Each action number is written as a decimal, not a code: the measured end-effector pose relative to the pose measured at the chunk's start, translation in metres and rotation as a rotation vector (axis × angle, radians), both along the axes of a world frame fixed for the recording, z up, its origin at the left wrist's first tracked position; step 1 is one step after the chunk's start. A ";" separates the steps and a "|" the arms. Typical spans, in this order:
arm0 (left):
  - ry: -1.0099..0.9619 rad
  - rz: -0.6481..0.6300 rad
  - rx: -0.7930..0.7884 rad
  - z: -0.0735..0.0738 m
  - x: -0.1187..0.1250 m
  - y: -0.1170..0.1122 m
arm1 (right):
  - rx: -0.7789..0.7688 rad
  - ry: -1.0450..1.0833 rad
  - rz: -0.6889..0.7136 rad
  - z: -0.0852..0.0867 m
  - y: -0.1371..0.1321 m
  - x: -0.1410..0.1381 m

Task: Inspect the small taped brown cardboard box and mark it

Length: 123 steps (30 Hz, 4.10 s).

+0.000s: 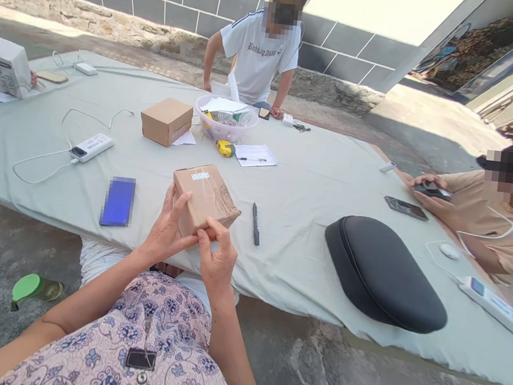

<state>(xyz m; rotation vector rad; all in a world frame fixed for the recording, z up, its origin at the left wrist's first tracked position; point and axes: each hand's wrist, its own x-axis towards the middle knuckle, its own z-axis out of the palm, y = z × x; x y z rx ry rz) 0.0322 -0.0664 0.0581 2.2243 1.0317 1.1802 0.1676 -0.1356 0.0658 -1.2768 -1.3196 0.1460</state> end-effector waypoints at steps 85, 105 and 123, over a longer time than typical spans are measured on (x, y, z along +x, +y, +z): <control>0.435 0.380 0.442 0.012 0.008 0.005 | -0.384 -0.238 -0.093 -0.119 0.040 0.054; 0.075 0.449 0.258 -0.012 -0.023 0.023 | -0.193 0.396 -0.051 -0.074 0.027 0.039; -0.008 0.234 -0.238 -0.073 -0.011 0.031 | -0.435 0.159 -0.328 -0.117 0.031 0.067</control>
